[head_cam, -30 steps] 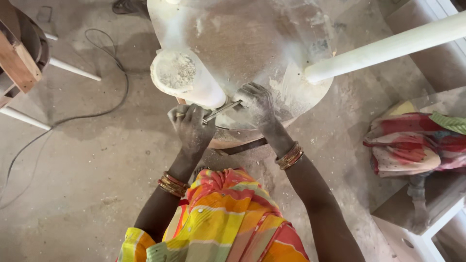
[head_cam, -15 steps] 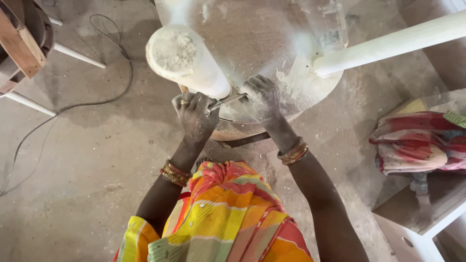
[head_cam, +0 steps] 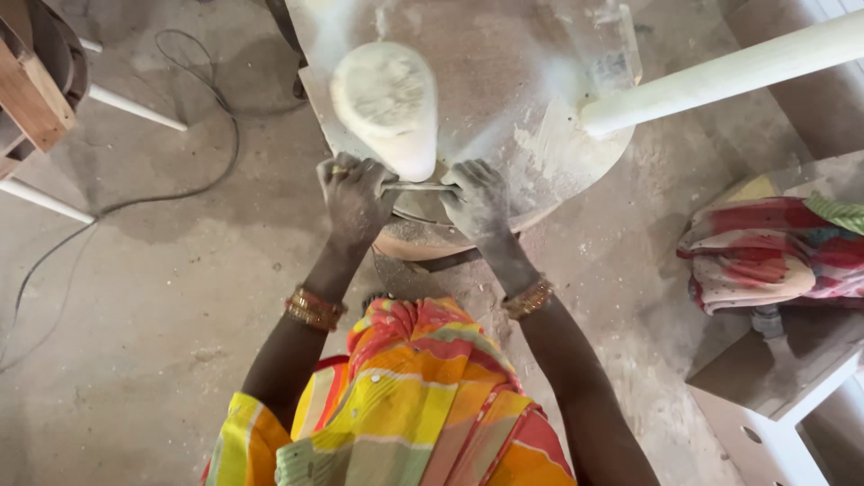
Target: The person sands the white cylindrical legs of an upside-down wooden chair using a small piece of sandpaper, rubbing each leg and the seat edges by hand. They rotate the chair between legs to reach each one, working around the whole piece.
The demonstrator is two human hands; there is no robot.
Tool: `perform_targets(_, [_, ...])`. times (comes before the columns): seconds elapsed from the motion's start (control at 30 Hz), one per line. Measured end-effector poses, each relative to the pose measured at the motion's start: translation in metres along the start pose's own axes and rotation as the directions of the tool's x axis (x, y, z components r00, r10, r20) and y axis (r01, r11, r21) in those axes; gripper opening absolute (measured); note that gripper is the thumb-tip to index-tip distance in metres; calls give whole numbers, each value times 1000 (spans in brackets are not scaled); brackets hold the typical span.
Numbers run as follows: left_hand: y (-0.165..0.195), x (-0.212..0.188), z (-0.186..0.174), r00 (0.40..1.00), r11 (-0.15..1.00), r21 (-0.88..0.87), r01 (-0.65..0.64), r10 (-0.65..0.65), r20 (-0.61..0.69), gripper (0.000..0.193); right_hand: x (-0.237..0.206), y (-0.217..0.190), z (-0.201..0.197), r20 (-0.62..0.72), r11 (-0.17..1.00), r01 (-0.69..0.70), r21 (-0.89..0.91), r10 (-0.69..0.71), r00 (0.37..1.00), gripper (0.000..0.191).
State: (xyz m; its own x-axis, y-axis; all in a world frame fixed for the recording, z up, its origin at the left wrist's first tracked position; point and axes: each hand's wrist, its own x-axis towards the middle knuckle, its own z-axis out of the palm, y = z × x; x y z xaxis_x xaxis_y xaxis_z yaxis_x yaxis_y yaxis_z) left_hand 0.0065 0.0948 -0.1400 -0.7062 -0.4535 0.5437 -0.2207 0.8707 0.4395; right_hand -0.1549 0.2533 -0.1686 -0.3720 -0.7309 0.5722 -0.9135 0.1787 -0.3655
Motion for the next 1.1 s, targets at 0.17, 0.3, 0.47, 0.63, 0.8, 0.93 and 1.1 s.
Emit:
perform_targets(0.17, [-4, 3, 13, 996, 995, 48, -83, 84, -8, 15, -13, -13, 10, -82, 993, -109, -42, 105, 991, 24])
perform_targets(0.3, [-14, -1, 15, 995, 994, -51, -98, 97, -36, 16, -18, -23, -9, -215, 998, -56, 25, 61, 975, 29])
perform_targets(0.47, [-22, 0, 23, 993, 990, -101, -95, 102, 67, 30, -21, -23, 0, -261, 993, -50, -110, 20, 965, 62])
perform_targets(0.63, [-2, 20, 1, 990, 990, -72, -117, 122, 67, 29, -20, -31, 9, -143, 976, -217, -13, 213, 967, 80])
perform_targets(0.8, [27, 20, -68, 973, 957, -186, -223, 208, -97, 25, -24, -49, -74, -285, 934, -64, 351, 172, 943, 75])
perform_targets(0.93, [35, 20, -71, 976, 957, -201, -210, 194, -96, 22, -17, -37, -80, -158, 817, -124, 563, 253, 954, 65])
perform_targets(1.1, [25, 22, -30, 995, 992, -82, -95, 97, 22, 22, -2, -10, -18, 149, 854, -364, 373, 332, 931, 52])
